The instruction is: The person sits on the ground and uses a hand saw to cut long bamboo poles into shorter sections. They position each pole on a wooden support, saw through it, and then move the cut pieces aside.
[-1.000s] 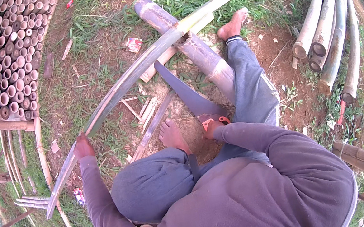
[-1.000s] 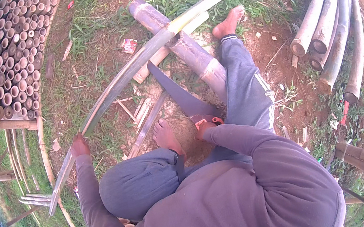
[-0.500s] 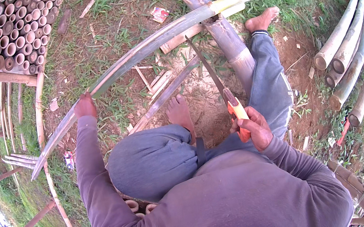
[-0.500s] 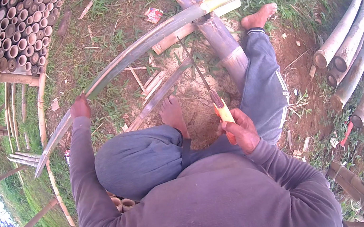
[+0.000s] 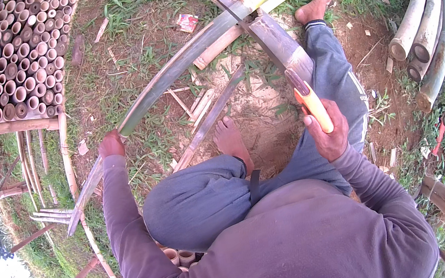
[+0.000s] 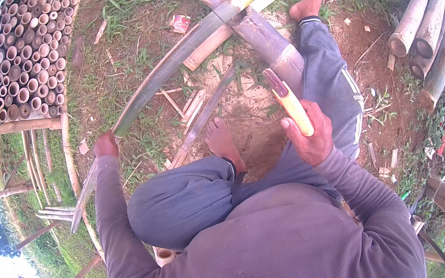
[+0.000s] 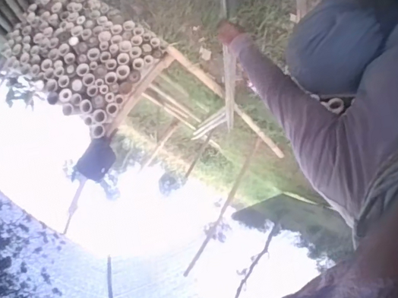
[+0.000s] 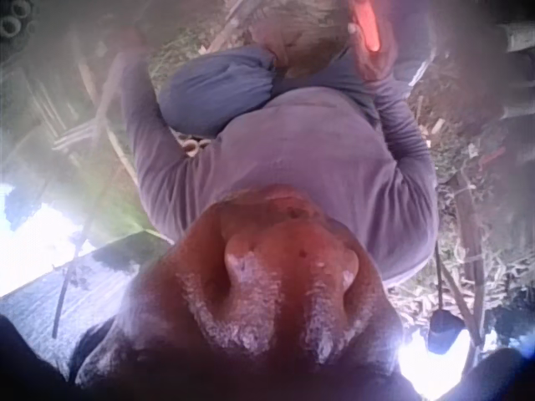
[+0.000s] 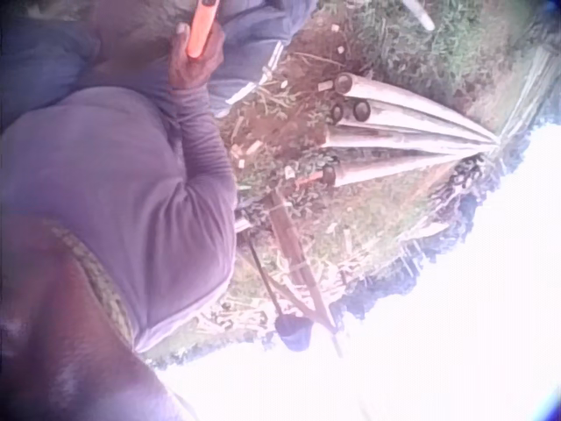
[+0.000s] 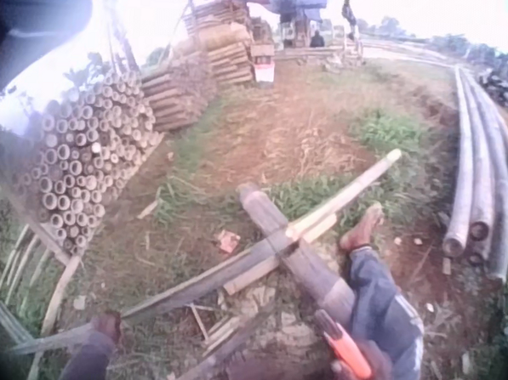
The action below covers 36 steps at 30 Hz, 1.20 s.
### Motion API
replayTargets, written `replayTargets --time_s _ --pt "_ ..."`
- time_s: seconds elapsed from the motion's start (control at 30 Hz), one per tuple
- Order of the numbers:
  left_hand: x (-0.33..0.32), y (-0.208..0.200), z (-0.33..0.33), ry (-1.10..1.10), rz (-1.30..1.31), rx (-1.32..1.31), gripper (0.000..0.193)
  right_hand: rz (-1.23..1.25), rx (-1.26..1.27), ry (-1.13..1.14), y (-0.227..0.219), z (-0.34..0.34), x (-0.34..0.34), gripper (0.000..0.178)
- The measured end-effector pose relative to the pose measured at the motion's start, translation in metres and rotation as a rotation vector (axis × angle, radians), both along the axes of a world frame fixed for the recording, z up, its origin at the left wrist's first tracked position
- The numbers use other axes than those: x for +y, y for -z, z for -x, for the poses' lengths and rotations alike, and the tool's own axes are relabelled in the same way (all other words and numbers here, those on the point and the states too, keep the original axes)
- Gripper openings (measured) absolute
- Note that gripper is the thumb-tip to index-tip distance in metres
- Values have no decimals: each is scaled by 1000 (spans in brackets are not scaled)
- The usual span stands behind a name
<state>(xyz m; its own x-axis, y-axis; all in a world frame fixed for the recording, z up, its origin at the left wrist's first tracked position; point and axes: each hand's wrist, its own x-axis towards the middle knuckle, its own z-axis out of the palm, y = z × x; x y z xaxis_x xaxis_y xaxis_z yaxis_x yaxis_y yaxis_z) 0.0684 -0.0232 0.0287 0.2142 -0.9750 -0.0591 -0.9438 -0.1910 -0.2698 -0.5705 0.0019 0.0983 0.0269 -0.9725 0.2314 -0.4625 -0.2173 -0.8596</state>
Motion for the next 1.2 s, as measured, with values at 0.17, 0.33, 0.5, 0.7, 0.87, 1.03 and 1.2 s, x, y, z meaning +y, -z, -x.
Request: replayTargets --time_s 0.17,0.33,0.5,0.7,0.87,1.03,1.2 --pt "3 3 -7 -22 -39 -24 12 -44 -69 -34 5 -30 -40 34" --pt "4 4 -7 10 -39 -54 17 -144 -208 -36 5 -31 -44 33" --pt "4 5 -4 19 -31 -56 17 -143 -119 -24 4 -30 -55 27" --pt "4 4 -4 -8 -20 -30 12 -105 -167 -10 11 -24 -53 23" --pt "9 9 -5 -15 5 -49 13 -103 -139 5 24 -46 -81 23" --pt "68 23 39 -85 82 70 28 -119 -128 13 29 -46 -85 23" --pt "97 57 84 -72 -69 274 48 -204 -237 10 37 -52 -82 37"
